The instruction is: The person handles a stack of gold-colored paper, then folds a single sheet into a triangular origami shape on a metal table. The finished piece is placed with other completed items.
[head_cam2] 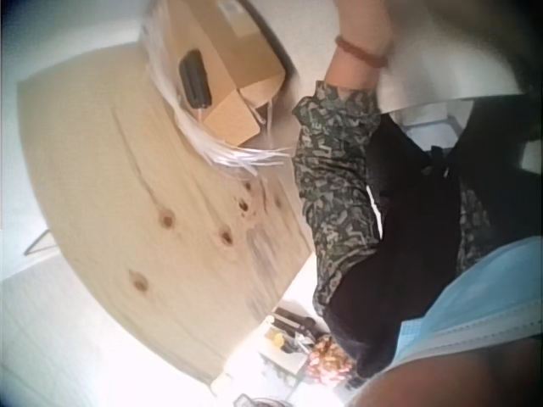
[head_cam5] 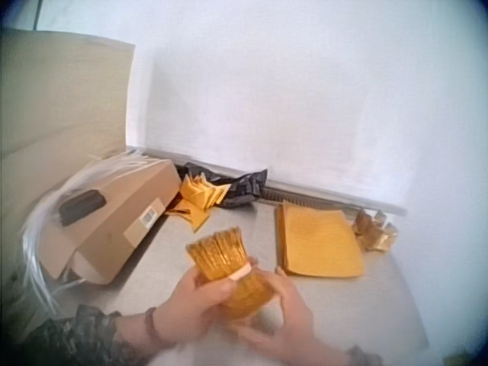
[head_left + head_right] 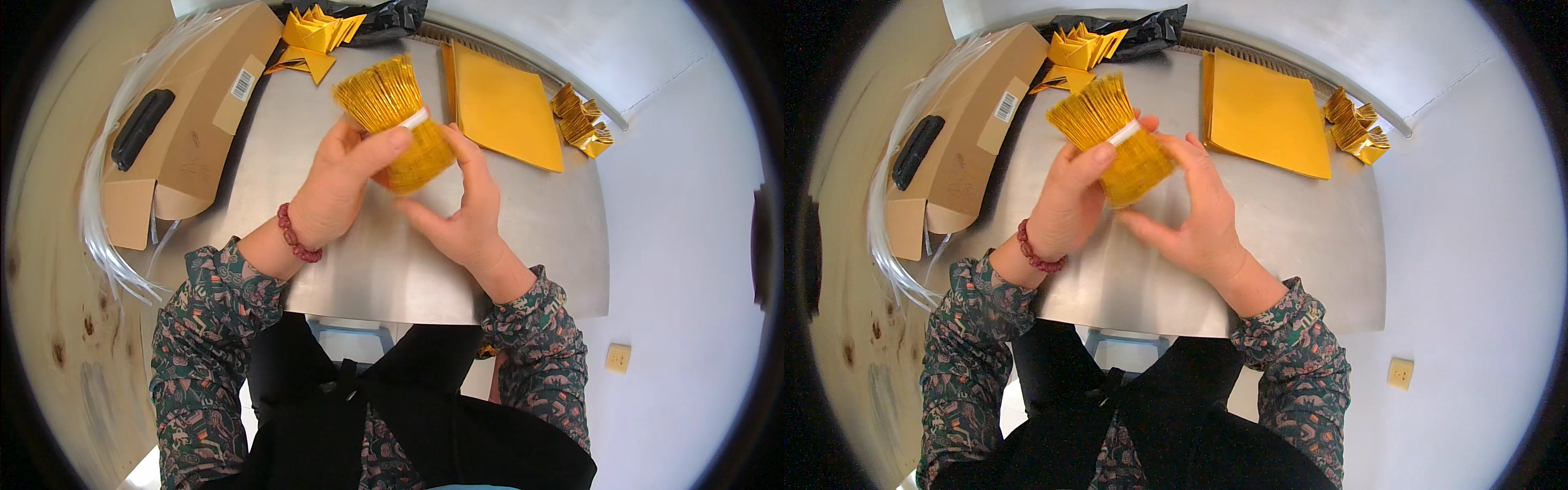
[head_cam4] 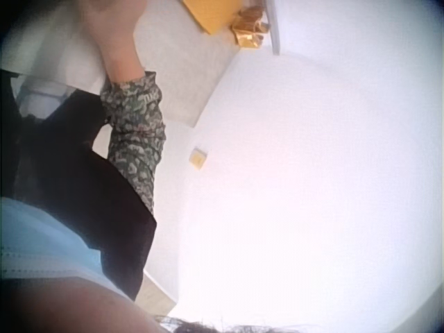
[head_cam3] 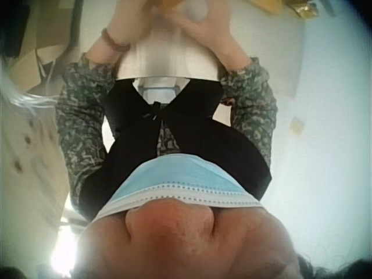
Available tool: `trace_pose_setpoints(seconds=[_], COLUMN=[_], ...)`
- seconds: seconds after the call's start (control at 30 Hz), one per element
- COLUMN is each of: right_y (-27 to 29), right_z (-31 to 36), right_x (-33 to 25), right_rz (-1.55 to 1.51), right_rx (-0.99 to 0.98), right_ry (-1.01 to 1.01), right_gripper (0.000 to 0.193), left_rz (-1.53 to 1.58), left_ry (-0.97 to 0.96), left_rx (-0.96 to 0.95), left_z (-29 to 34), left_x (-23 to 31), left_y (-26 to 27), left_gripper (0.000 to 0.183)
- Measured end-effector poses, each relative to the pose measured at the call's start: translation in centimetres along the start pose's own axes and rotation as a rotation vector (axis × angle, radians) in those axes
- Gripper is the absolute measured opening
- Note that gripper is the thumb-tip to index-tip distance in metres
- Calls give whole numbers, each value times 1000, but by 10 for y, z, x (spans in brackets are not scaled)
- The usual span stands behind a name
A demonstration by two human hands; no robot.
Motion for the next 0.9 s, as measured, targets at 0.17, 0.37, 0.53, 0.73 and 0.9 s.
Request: trace_pose_setpoints(seconds=[0.17,0.37,0.53,0.73,0.9], right_y=[18,23,25,22,18], right_z=[-3,-2,-7,-4,-5], right_x=[13,14,11,8,7], right_rz=[-158,-238,-180,-276,-292], right_rx=[92,81,-1,40,108], right_ry=[141,48,179,124,127], right_gripper=[68,60,45,42,42], left_rz=[-77,-198,-235,-273,-279], left_ry=[113,173,264,119,198], left_rx=[-156,-297,-230,-222,-170], left_z=[5,15,14,16,16], left_x=[0,-10,-10,-13,-10], left_y=[19,0,-4,-8,-9], left_gripper=[74,68,68,67,62])
Point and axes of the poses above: each hand's wrist, its own z-axis away from the middle knuckle, its own y-axis out of the back of the hand, x = y × z, the point moved 1 cm from there along -z, towards the middle knuckle, and after that the axes turned 10 degrees about y, right-handed, at the moved point
